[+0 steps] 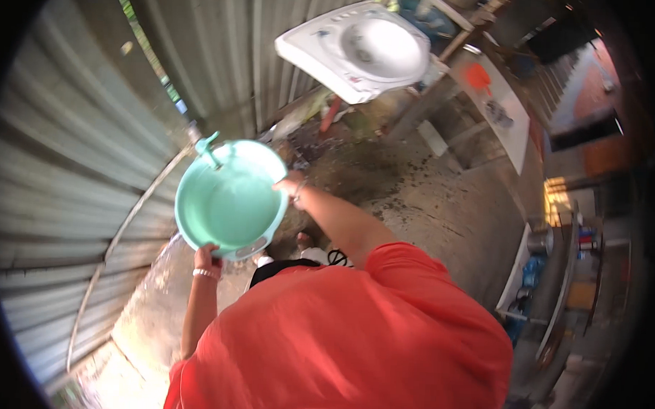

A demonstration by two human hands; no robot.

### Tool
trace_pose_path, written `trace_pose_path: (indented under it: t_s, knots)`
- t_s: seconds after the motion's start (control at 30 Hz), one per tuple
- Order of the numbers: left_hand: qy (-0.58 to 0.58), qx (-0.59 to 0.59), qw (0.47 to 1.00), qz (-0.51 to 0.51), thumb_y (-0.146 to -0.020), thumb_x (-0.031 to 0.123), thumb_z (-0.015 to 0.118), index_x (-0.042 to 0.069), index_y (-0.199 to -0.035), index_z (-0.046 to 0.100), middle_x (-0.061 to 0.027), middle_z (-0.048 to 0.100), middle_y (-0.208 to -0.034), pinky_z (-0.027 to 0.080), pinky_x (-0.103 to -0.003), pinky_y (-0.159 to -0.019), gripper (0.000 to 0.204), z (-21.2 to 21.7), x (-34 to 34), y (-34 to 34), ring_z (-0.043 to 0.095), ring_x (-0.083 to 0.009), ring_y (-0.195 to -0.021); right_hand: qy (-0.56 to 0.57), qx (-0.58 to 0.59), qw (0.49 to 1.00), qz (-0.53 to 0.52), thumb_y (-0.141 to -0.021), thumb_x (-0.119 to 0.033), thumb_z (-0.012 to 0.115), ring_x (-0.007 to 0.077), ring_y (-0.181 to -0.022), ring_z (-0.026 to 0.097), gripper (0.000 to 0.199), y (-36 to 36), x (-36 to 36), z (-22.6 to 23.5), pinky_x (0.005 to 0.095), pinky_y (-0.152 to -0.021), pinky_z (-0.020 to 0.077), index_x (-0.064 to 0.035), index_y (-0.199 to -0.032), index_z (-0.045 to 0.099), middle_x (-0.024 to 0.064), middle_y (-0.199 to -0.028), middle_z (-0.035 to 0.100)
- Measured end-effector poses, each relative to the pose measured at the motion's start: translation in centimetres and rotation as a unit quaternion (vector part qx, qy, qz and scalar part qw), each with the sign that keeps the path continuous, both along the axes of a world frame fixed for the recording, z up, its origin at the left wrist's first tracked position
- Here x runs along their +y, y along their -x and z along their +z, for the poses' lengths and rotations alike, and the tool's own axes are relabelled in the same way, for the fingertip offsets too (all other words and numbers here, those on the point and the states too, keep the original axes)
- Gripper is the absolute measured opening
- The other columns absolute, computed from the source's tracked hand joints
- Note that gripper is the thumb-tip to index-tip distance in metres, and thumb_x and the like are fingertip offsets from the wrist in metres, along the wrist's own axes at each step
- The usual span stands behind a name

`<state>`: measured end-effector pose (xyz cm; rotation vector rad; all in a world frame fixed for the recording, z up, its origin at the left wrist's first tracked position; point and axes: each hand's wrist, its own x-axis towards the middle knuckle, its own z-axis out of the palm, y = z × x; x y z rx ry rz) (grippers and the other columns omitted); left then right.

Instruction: The person washes clothes in a basin with soapy water, scrubbing a garment by hand before rinsing it under an outdoor tap and wringing it out.

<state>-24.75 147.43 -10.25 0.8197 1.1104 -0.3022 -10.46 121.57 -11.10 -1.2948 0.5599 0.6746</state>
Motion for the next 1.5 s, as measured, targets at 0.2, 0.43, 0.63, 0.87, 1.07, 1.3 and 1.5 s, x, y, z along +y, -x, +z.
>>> trace_pose_path:
  t_s: [0.2, 0.43, 0.63, 0.87, 1.07, 1.3, 1.5]
  knots:
    - [-0.052, 0.040, 0.998, -0.001, -0.060, 0.006, 0.056, 0.009, -0.062, 0.043, -0.0032, 0.037, -0.052, 0.029, -0.026, -0.034, 0.013, 1.2, -0.3, -0.1, 0.035, -0.0141, -0.040, 0.351, -0.201, 0.898, 0.170, -0.057, -0.012, 0.063, 0.0214, -0.073, 0.057, 0.049, -4.3, -0.5, 1.6, 0.0317, -0.065, 0.0465, 0.0024, -0.102, 0.049, 0.0138, -0.085, 0.059]
    - [-0.032, -0.002, 0.999, 0.043, -0.060, 0.001, 0.054, 0.003, -0.057, 0.046, -0.0053, 0.041, -0.047, 0.028, -0.026, -0.029, 0.008, 1.7, -0.7, 0.1, 0.036, -0.0146, -0.033, 0.423, -0.367, 0.756, 0.340, -0.064, -0.014, 0.064, 0.0237, -0.087, 0.054, 0.053, -10.1, 5.3, 7.7, 0.0318, -0.073, 0.0453, -0.0036, -0.112, 0.044, 0.0174, -0.100, 0.054]
    - [-0.053, -0.017, 0.998, 0.022, -0.060, 0.004, 0.054, 0.000, -0.057, 0.047, -0.0077, 0.042, -0.045, 0.027, -0.027, -0.027, 0.008, 2.6, -0.7, 0.1, 0.036, -0.0163, -0.030, 0.475, -0.403, 0.650, 0.435, -0.068, -0.017, 0.058, 0.0279, -0.100, 0.048, 0.046, -10.2, 11.5, 11.8, 0.0338, -0.083, 0.0386, -0.0106, -0.112, 0.045, 0.0146, -0.108, 0.050]
    - [-0.033, -0.007, 0.999, 0.014, -0.059, -0.001, 0.051, -0.001, -0.057, 0.048, -0.0082, 0.044, -0.045, 0.031, -0.027, -0.027, 0.005, 2.3, -0.3, 0.2, 0.040, -0.0166, -0.031, 0.496, -0.461, 0.592, 0.436, -0.065, -0.014, 0.062, 0.0291, -0.100, 0.046, 0.049, -10.2, 13.7, 11.4, 0.0340, -0.085, 0.0374, -0.0097, -0.111, 0.046, 0.0142, -0.109, 0.048]
    - [-0.040, -0.012, 0.999, 0.017, -0.059, -0.001, 0.052, -0.001, -0.056, 0.047, -0.0078, 0.043, -0.045, 0.028, -0.028, -0.028, 0.006, 1.0, -0.2, 0.2, 0.038, -0.0167, -0.031, 0.480, -0.463, 0.634, 0.390, -0.064, -0.015, 0.062, 0.0305, -0.099, 0.047, 0.052, -9.3, 11.5, 10.4, 0.0347, -0.083, 0.0386, -0.0069, -0.111, 0.045, 0.0162, -0.109, 0.049]
    - [-0.023, -0.006, 1.000, 0.018, -0.058, -0.001, 0.053, 0.000, -0.056, 0.045, -0.0061, 0.039, -0.047, 0.025, -0.028, -0.029, 0.007, 0.7, -0.3, -0.2, 0.034, -0.0159, -0.034, 0.511, -0.389, 0.651, 0.406, -0.065, -0.015, 0.062, 0.0307, -0.099, 0.047, 0.050, -9.4, 8.4, 10.1, 0.0364, -0.084, 0.0386, -0.0095, -0.112, 0.045, 0.0178, -0.108, 0.048]
    - [-0.023, 0.006, 0.999, 0.028, -0.057, -0.001, 0.052, 0.000, -0.056, 0.045, -0.0056, 0.039, -0.046, 0.024, -0.028, -0.028, 0.007, 0.5, -0.4, -0.3, 0.034, -0.0154, -0.033, 0.479, -0.494, 0.585, 0.430, -0.066, -0.012, 0.061, 0.0288, -0.105, 0.042, 0.048, -9.6, 12.2, 13.0, 0.0337, -0.088, 0.0350, -0.0090, -0.112, 0.044, 0.0109, -0.113, 0.045]
